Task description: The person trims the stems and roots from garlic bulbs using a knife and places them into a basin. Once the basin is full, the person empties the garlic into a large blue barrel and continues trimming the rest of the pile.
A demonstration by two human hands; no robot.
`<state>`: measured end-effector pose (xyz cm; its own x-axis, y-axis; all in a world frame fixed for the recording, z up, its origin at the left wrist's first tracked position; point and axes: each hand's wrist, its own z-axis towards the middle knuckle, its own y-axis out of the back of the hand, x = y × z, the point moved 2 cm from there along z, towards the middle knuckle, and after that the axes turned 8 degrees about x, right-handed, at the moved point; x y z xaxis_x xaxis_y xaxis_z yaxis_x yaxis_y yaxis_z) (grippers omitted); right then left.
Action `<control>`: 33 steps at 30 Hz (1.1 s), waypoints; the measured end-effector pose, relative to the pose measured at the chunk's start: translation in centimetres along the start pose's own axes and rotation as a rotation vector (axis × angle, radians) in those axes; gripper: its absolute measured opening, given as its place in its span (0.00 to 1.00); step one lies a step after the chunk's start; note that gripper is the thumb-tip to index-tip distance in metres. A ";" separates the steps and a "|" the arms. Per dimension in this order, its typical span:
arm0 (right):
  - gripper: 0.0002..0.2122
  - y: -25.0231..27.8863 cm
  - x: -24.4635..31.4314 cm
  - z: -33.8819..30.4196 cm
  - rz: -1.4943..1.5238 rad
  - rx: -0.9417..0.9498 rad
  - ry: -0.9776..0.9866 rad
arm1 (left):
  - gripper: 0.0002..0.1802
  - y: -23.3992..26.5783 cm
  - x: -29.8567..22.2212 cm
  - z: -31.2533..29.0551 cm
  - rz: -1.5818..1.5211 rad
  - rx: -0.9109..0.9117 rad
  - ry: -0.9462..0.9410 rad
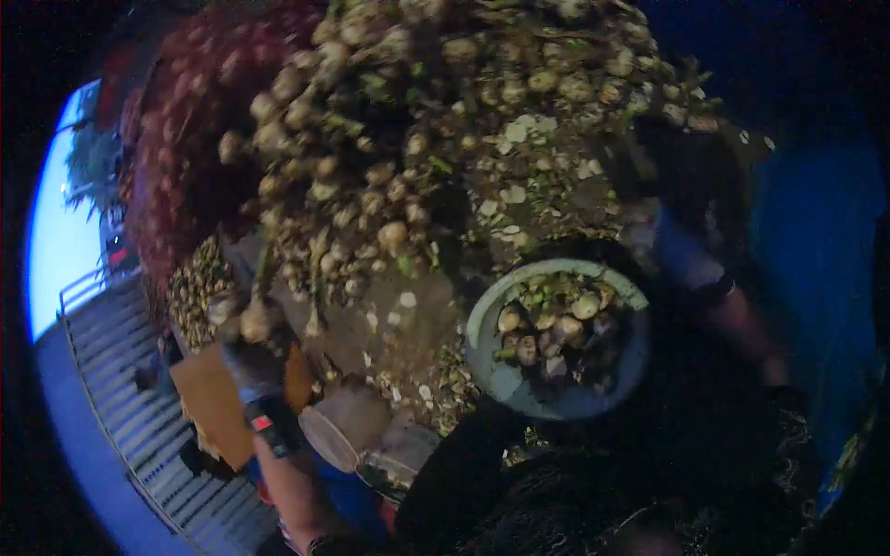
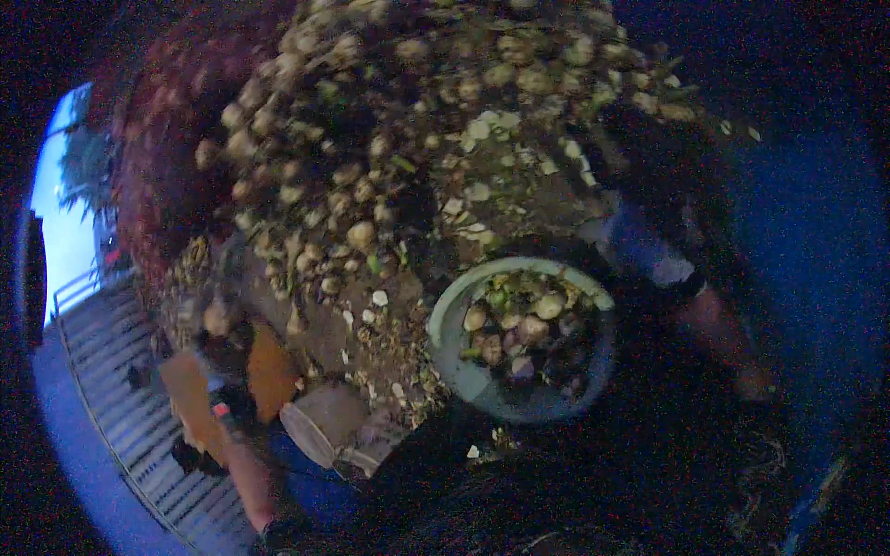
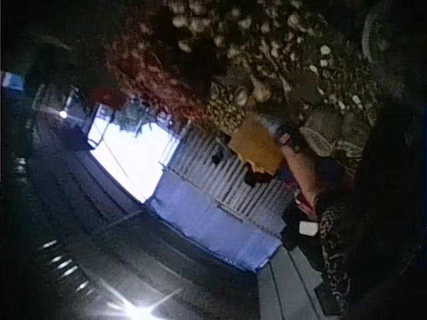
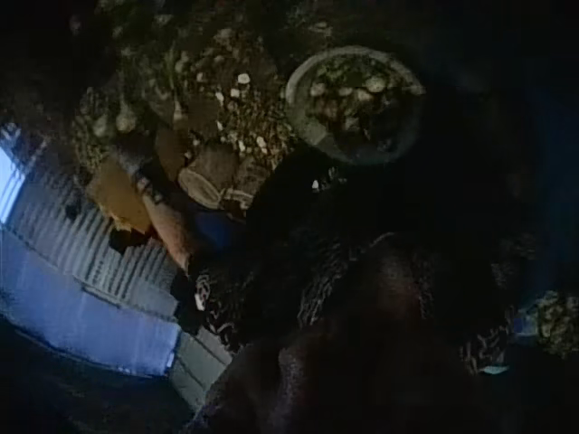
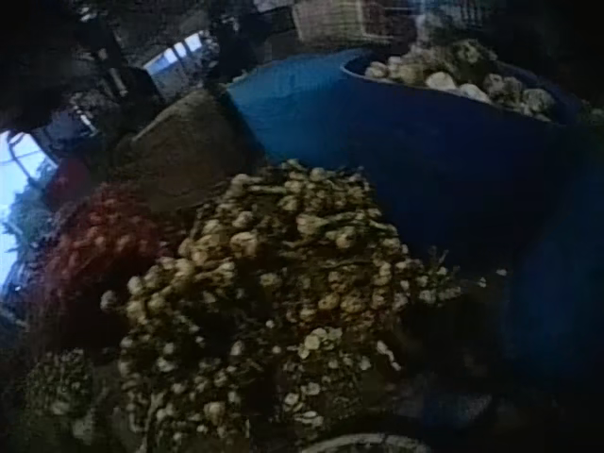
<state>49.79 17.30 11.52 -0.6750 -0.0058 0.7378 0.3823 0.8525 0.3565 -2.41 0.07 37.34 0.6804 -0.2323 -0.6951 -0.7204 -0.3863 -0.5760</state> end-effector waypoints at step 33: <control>0.14 15.0 3.4 -12.2 0.356 -0.440 0.250 | 0.07 13.3 14.3 -47.8 0.438 -1.308 -0.747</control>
<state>60.92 23.73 26.39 -0.3103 0.0714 0.9480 0.8171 0.5296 0.2276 4.21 -51.08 40.31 -0.0457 -0.2050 -0.9777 0.0455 -0.9781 0.2030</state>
